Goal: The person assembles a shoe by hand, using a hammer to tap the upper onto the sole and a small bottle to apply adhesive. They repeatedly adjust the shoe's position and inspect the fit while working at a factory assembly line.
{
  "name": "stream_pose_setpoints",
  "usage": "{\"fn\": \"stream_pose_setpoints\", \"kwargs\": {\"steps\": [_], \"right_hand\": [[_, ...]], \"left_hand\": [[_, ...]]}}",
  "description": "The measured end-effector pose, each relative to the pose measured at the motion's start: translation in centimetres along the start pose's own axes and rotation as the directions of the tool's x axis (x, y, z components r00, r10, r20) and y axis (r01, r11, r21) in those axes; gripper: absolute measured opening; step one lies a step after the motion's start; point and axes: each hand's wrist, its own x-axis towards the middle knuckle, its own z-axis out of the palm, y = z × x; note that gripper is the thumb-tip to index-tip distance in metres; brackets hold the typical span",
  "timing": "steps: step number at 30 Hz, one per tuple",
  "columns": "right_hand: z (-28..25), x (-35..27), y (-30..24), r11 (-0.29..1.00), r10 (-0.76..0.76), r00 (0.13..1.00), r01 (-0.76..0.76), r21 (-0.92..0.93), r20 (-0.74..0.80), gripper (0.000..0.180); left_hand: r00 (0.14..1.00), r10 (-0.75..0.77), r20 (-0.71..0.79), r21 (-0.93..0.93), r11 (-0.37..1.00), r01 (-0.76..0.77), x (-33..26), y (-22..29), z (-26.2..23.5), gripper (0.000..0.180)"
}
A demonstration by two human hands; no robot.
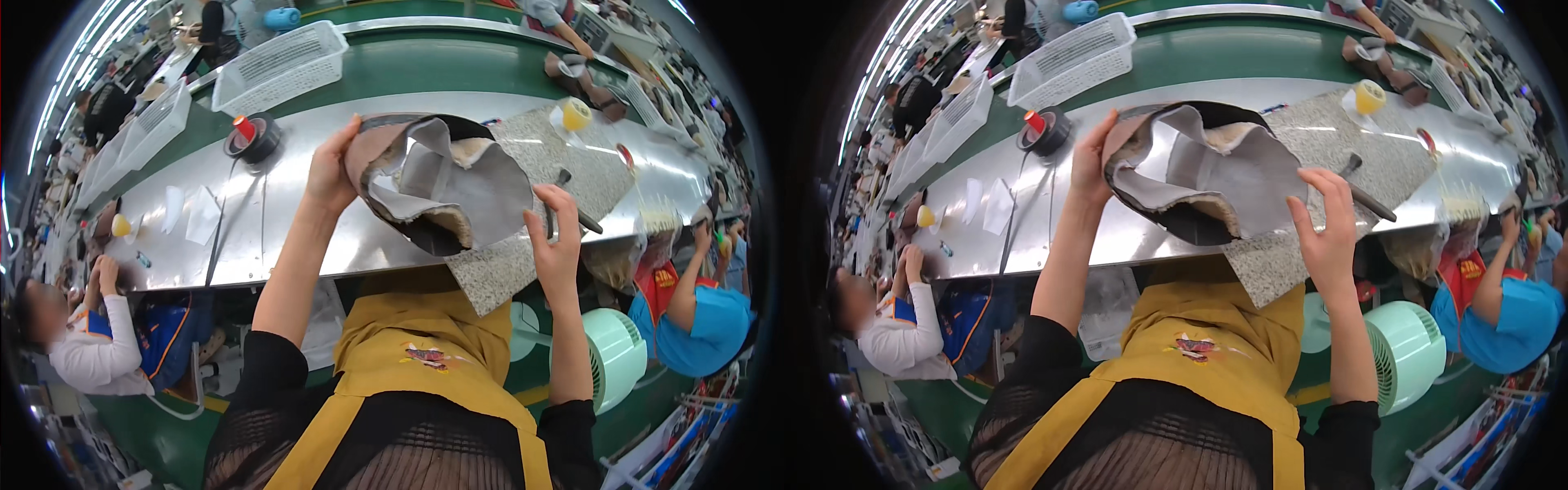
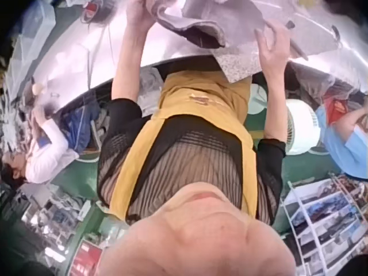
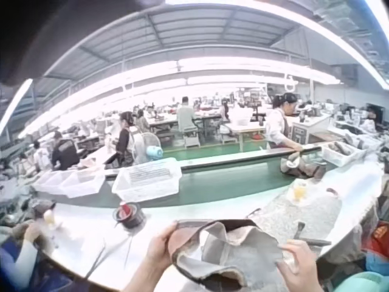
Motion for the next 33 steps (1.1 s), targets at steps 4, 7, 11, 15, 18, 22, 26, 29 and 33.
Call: {"fn": "stream_pose_setpoints", "kwargs": {"steps": [4, 7, 11, 15, 18, 22, 26, 29, 33], "right_hand": [[1.8, -0.1, -1.4, 0.996, 0.001, 0.978, -0.019, 0.085, 0.21, 0.03], [4.6, -1.0, -3.0, 0.995, 0.035, 0.958, -0.06, 0.082, 0.283, 0.03], [7.3, -4.1, -3.8, 0.955, -0.28, 0.918, 0.296, -0.012, 0.28, 0.033], [7.9, -5.7, -4.4, 0.94, -0.309, 0.889, 0.34, -0.036, 0.339, 0.035], [7.2, -5.8, -3.9, 0.955, -0.267, 0.895, 0.295, -0.028, 0.356, 0.032], [4.7, -4.6, -2.8, 0.991, -0.131, 0.945, 0.135, 0.007, 0.301, 0.036], [4.2, -0.4, -3.6, 0.982, -0.129, 0.988, 0.139, -0.125, 0.087, 0.039], [4.7, 1.8, -3.0, 0.95, -0.218, 0.975, 0.223, -0.217, 0.046, 0.039], [2.9, 2.2, -1.8, 0.944, -0.263, 0.963, 0.27, -0.19, 0.059, 0.034]], "left_hand": [[0.984, 0.079, -0.159, 0.107, 0.992, -0.063, -0.9, -0.3, -0.1, 0.04], [0.978, 0.109, -0.18, 0.062, 0.993, -0.099, -1.3, -1.1, -0.1, 0.039], [0.954, 0.163, -0.254, 0.053, 0.987, -0.154, -1.4, -0.9, 1.1, 0.033], [0.914, 0.208, -0.347, 0.088, 0.978, -0.189, -1.6, -1.0, 2.2, 0.032], [0.864, 0.227, -0.449, 0.093, 0.974, -0.208, -1.6, -0.9, 3.5, 0.033], [0.921, 0.232, -0.312, 0.102, 0.972, -0.211, -1.9, -0.5, 2.1, 0.034], [0.916, 0.206, -0.344, 0.067, 0.979, -0.195, -2.0, -1.2, 3.9, 0.034], [0.946, 0.141, -0.292, 0.029, 0.99, -0.139, -2.7, -1.8, 4.0, 0.034], [0.982, -0.003, -0.191, 0.176, 0.984, 0.037, -6.2, -1.6, 1.8, 0.043]]}}
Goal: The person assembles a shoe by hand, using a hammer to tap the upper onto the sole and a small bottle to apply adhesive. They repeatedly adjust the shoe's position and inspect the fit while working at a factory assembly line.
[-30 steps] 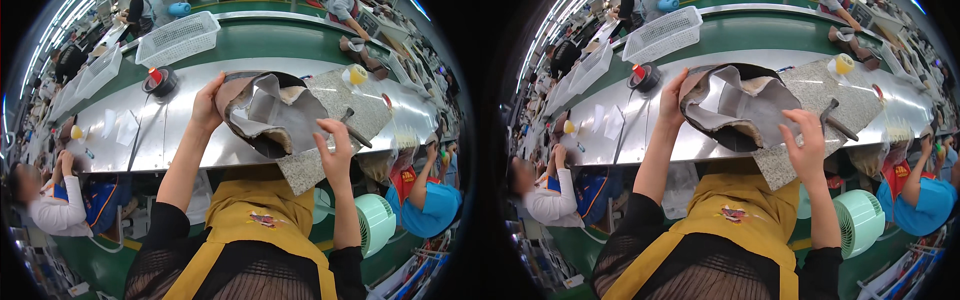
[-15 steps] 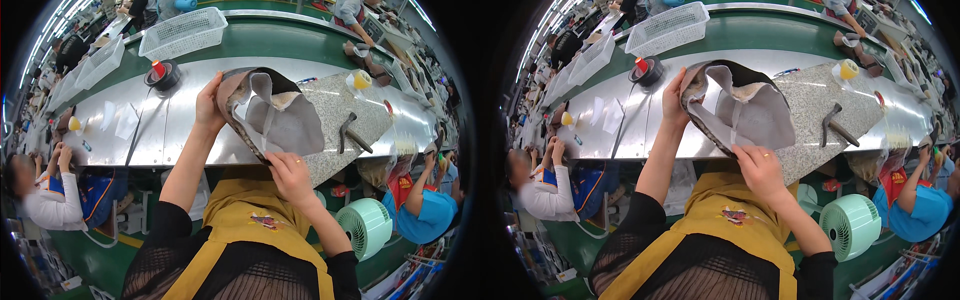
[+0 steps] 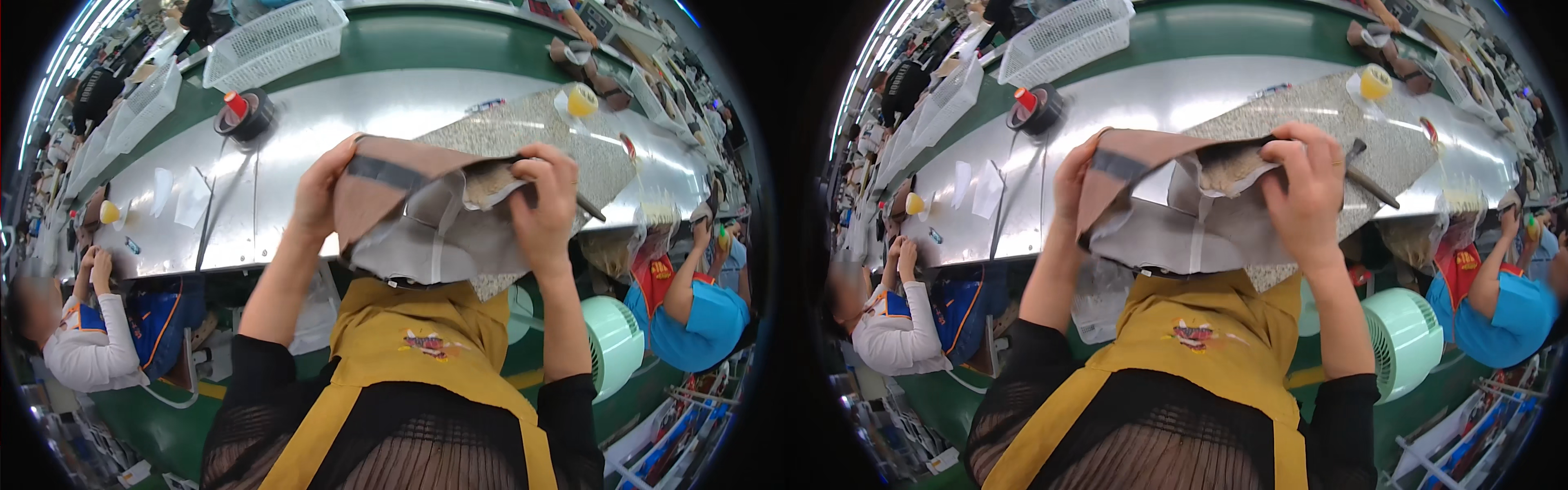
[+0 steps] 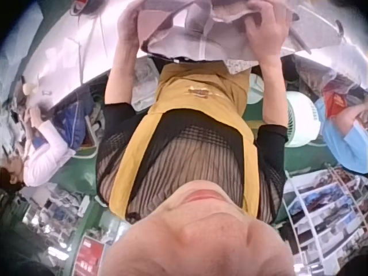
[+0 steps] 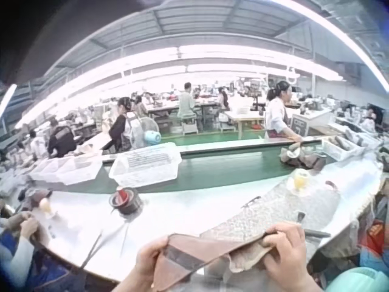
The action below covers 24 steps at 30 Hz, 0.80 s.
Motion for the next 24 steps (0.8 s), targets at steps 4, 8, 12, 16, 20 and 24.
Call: {"fn": "stream_pose_setpoints", "kwargs": {"steps": [4, 8, 12, 16, 20, 24], "right_hand": [[-3.8, -2.6, -2.0, 0.993, -0.087, 0.996, 0.086, -0.083, -0.012, 0.031], [-5.7, -6.5, -4.4, 0.991, -0.104, 0.987, 0.113, -0.076, 0.119, 0.03], [-8.4, -8.2, -6.1, 0.986, -0.051, 0.99, 0.071, -0.153, 0.132, 0.028], [-11.3, -10.5, -7.1, 0.989, 0.013, 0.978, 0.019, -0.149, 0.206, 0.028], [-15.8, -9.3, -7.5, 0.961, 0.143, 0.777, -0.257, 0.101, 0.613, 0.033], [-17.2, -9.0, -7.2, 0.798, 0.333, 0.849, -0.486, 0.357, 0.411, 0.038]], "left_hand": [[0.83, -0.443, 0.339, 0.468, 0.845, 0.259, -2.3, 1.1, -2.6, 0.047], [0.661, -0.667, 0.345, 0.741, 0.625, 0.244, -1.7, -0.8, 2.2, 0.035], [0.616, -0.756, 0.222, 0.66, 0.581, 0.476, -1.7, -3.8, 7.0, 0.039], [0.609, -0.753, 0.249, 0.677, 0.585, 0.446, -2.1, -5.3, 8.3, 0.028], [0.564, -0.792, 0.235, 0.784, 0.497, 0.371, -2.1, -5.2, 10.2, 0.021], [0.513, -0.833, 0.207, 0.917, 0.348, 0.194, -1.9, -5.1, 12.2, 0.017]]}}
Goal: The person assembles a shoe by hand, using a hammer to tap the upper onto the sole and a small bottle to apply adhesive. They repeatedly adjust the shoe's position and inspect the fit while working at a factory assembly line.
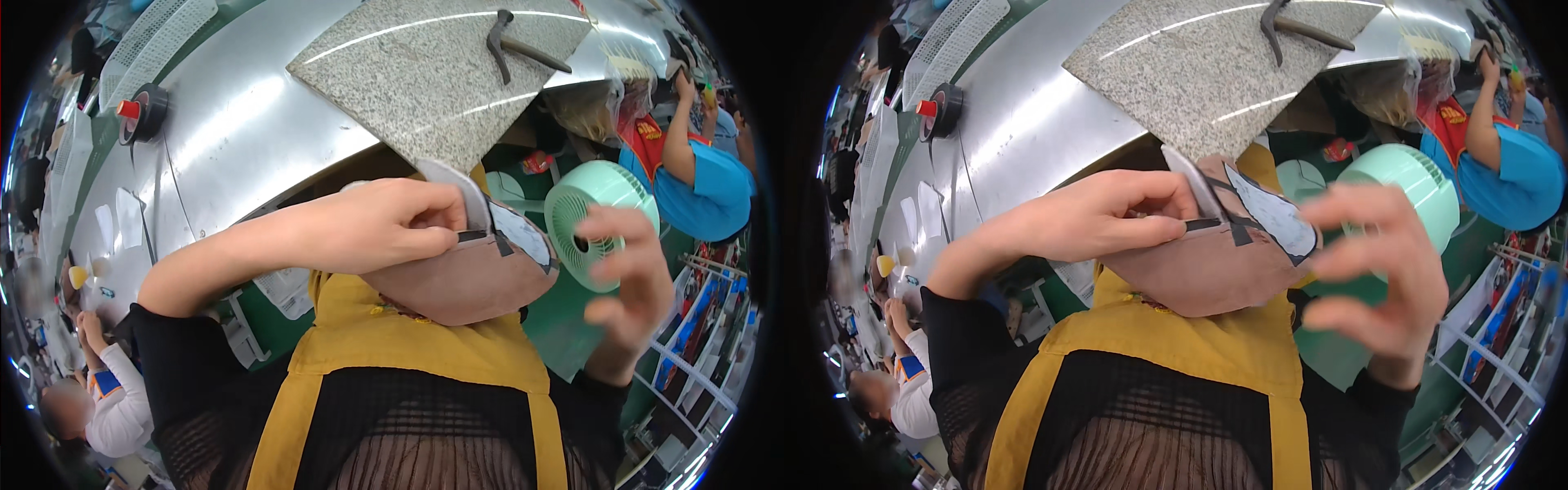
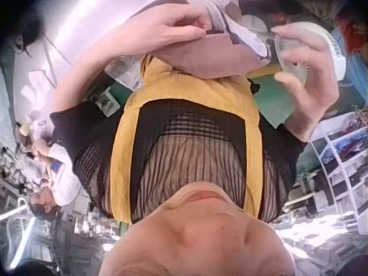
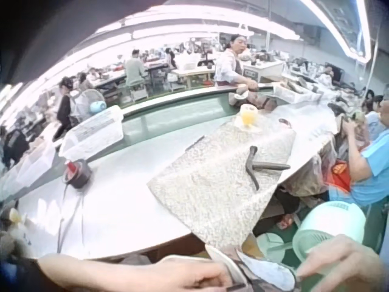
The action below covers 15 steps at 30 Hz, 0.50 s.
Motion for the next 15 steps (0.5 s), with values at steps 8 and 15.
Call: {"fn": "stream_pose_setpoints", "kwargs": {"steps": [8, 15], "right_hand": [[4.5, 2.5, 1.8, 0.963, 0.265, 0.95, -0.253, -0.091, 0.162, 0.019], [3.0, 0.2, 2.4, 0.93, 0.188, 0.973, -0.132, -0.343, 0.135, 0.015]], "left_hand": [[0.948, 0.258, -0.189, 0.207, 0.954, -0.219, -0.1, -0.8, 3.3, 0.012], [0.813, 0.483, -0.325, 0.465, 0.83, -0.307, 2.5, -2.9, 7.0, 0.014]]}}
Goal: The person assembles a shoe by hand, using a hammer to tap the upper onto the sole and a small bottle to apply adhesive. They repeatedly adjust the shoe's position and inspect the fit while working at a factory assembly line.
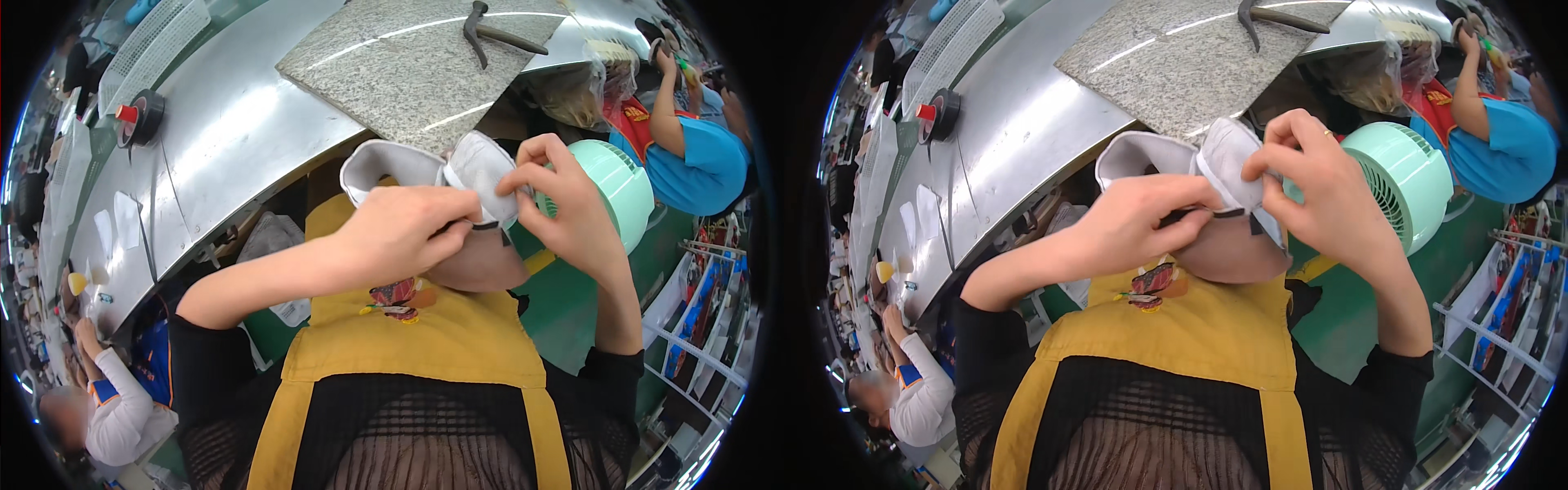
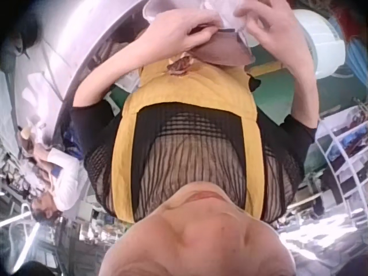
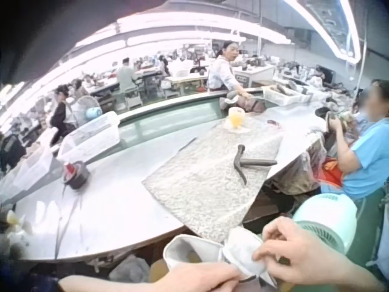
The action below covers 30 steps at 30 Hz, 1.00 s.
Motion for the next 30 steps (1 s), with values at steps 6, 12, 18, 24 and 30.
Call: {"fn": "stream_pose_setpoints", "kwargs": {"steps": [6, 12, 18, 24, 30], "right_hand": [[-2.6, -2.2, 0.0, 0.956, -0.177, 0.956, 0.223, -0.189, 0.232, 0.017], [-2.3, -3.0, 3.9, 0.981, -0.003, 0.915, -0.076, 0.18, 0.404, 0.021], [1.5, 0.4, 7.3, 0.937, -0.037, 0.896, -0.122, 0.326, 0.443, 0.013], [5.1, 3.3, 8.2, 1.0, -0.025, 0.926, 0.026, 0.001, 0.376, 0.012], [5.6, 5.5, 8.0, 0.998, -0.024, 0.974, 0.037, -0.054, 0.225, 0.012]], "left_hand": [[0.993, 0.116, 0.011, -0.018, 0.993, -0.116, 1.4, 2.2, 3.1, 0.013], [0.99, 0.119, -0.082, 0.14, 0.984, -0.107, 2.2, -0.4, 5.0, 0.012], [0.991, 0.02, -0.134, 0.122, 0.993, -0.004, 1.9, -3.9, 4.9, 0.011], [0.974, -0.161, -0.159, 0.033, 0.985, 0.168, 1.5, -7.5, 3.8, 0.013], [0.945, -0.297, -0.138, -0.065, 0.955, 0.29, 3.1, -9.3, 0.9, 0.017]]}}
